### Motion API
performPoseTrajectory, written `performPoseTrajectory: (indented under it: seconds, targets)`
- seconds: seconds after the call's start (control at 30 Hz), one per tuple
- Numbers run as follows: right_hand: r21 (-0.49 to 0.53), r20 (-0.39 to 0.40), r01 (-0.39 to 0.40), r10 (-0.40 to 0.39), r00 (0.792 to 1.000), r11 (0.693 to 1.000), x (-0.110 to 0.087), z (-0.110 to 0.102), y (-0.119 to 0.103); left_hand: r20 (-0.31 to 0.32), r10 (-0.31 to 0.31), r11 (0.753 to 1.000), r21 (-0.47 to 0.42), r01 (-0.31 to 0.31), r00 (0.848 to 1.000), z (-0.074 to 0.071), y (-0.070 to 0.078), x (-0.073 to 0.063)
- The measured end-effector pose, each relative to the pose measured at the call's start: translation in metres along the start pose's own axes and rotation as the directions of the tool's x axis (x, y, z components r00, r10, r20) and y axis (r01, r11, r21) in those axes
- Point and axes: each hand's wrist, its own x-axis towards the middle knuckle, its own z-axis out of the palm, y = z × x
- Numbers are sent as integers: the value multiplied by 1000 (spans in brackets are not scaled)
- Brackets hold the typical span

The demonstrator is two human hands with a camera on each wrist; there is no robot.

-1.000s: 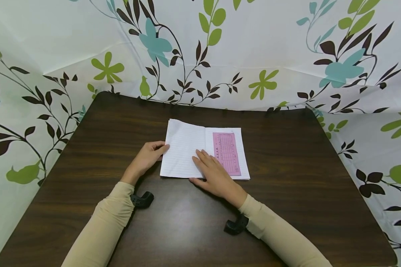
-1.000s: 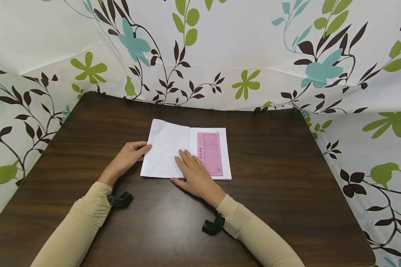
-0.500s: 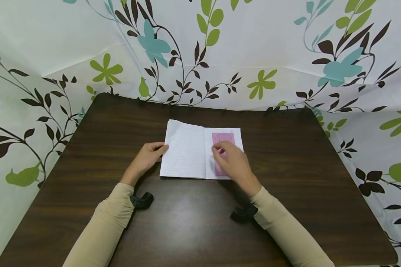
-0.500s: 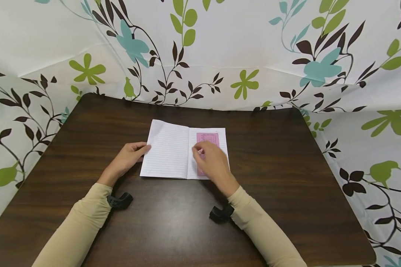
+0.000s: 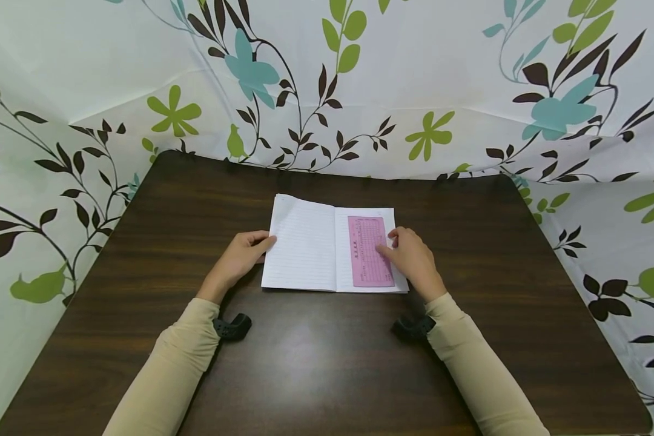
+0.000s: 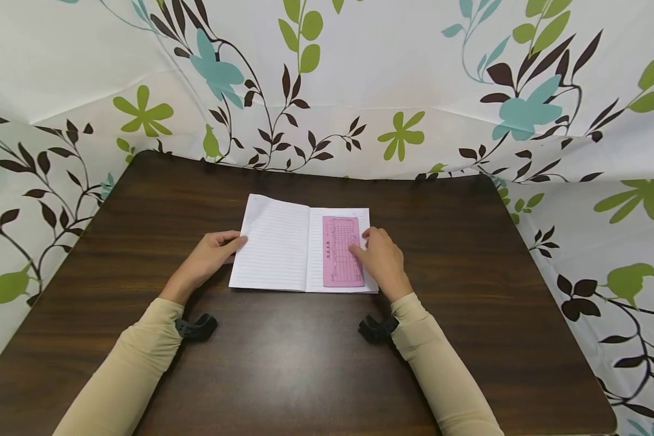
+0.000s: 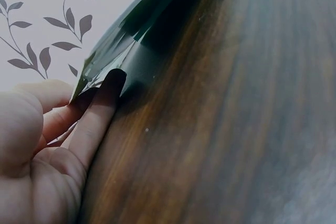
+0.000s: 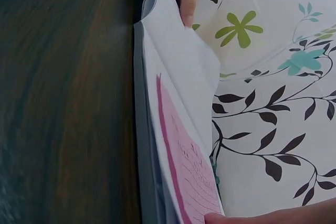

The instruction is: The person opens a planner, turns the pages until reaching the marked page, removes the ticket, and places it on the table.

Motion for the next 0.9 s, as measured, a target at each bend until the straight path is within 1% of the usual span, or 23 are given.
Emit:
performPoseTrajectory:
  seconds: [0.1, 0.37, 0.53, 0.7, 0.8, 0.9]
  targets:
    - [18, -6, -7, 7, 1000, 1000, 0, 0, 1, -2, 4, 1000, 9, -4, 1000, 0, 1, 0]
    - [53, 6, -15, 15, 1000, 998, 3, 0, 3, -2, 11, 1000, 10, -11, 1000, -1, 2, 1]
    - [91, 8, -16, 15, 1000, 996, 4, 1, 4, 0, -4, 1000, 1, 4, 1000, -1, 2, 2]
    - [120, -9, -22, 23, 1000, 993, 6, 2, 5, -5, -1, 1000, 14, 1, 1000, -1, 1, 2]
    - [127, -9, -18, 19, 1000, 992, 6, 2, 7, -10, 7, 1000, 20, -7, 1000, 0, 0, 2]
    - [129, 0, -5, 5, 1000, 992, 6, 2, 9, -9, 3, 1000, 23, -2, 1000, 0, -1, 1]
